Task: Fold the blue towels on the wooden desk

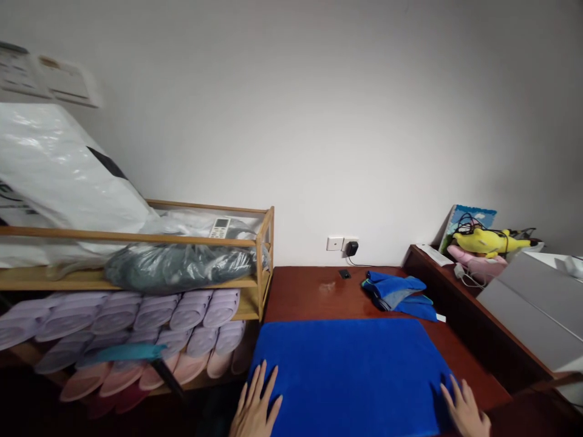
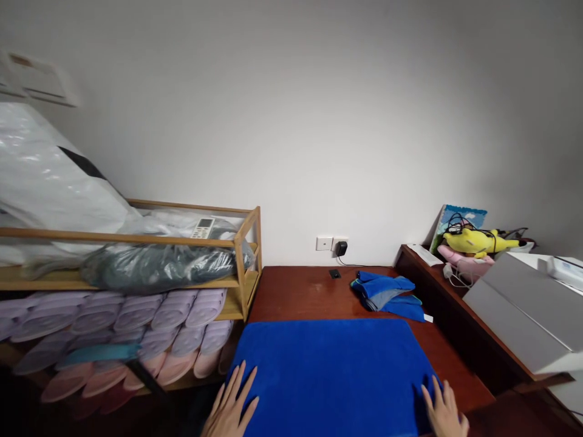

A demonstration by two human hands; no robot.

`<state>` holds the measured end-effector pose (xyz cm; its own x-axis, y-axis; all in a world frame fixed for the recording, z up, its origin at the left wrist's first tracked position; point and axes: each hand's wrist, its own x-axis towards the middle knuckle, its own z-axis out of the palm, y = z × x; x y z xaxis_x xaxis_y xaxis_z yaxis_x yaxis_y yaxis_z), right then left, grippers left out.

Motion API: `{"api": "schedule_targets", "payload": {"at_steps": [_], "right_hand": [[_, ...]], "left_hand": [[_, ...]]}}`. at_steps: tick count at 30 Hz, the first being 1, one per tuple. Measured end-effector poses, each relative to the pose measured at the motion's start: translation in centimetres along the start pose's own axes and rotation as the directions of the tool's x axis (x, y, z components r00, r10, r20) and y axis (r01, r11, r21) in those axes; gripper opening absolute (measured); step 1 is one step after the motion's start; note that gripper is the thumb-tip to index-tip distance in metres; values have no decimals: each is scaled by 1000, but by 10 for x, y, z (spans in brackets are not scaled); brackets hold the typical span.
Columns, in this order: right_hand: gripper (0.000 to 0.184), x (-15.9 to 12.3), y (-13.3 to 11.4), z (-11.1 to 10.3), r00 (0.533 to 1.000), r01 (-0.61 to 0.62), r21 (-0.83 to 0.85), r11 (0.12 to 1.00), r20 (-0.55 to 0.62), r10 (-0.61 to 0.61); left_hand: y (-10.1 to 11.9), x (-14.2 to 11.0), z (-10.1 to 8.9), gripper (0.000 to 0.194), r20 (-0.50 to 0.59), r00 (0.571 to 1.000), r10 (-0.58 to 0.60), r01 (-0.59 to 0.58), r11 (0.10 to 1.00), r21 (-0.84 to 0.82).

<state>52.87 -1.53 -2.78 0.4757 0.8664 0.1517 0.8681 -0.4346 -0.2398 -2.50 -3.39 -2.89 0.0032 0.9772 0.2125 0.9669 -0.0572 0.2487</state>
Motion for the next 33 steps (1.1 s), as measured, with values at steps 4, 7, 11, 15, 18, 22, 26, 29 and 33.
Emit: {"api": "schedule_targets", "payload": {"at_steps": [4, 7, 11, 15, 18, 22, 26, 29, 33], "right_hand": [[63, -42, -101, 4, 948, 281, 175, 944, 105, -302], [56, -89, -177, 6, 825, 463, 293, 837, 203, -527], [56, -106, -201, 16, 783, 485, 299, 822, 269, -560], [60, -68, -131, 35, 891, 390, 192, 900, 167, -422], [62, -35, -55, 44, 949, 268, 150, 952, 128, -288], [64, -4, 21, 37, 995, 2, 142, 990, 100, -16], [70, 11, 43, 26, 988, -149, 229, 962, 80, 134], [70, 18, 42, 23, 987, -158, 265, 951, 65, 145], [71, 21, 35, 24, 988, -155, 252, 955, 55, 146]], "left_hand": [[12, -5, -7, 55, 2, 999, 47, -47, 998, 37], [17, -10, -8, 55, 59, 997, 56, -58, 998, 36], [15, -12, -7, 55, 106, 994, 34, -39, 998, 49], [11, -10, -3, 55, 153, 988, 26, -33, 998, 44], [11, -10, -2, 55, 158, 987, 19, -25, 999, 38], [15, -11, -6, 55, 133, 991, 12, -17, 999, 36], [17, -10, -9, 55, 154, 988, 8, -15, 999, 43], [18, -9, -10, 56, 164, 986, 6, -15, 999, 52], [18, -9, -10, 56, 169, 986, -4, -6, 998, 57]]}}
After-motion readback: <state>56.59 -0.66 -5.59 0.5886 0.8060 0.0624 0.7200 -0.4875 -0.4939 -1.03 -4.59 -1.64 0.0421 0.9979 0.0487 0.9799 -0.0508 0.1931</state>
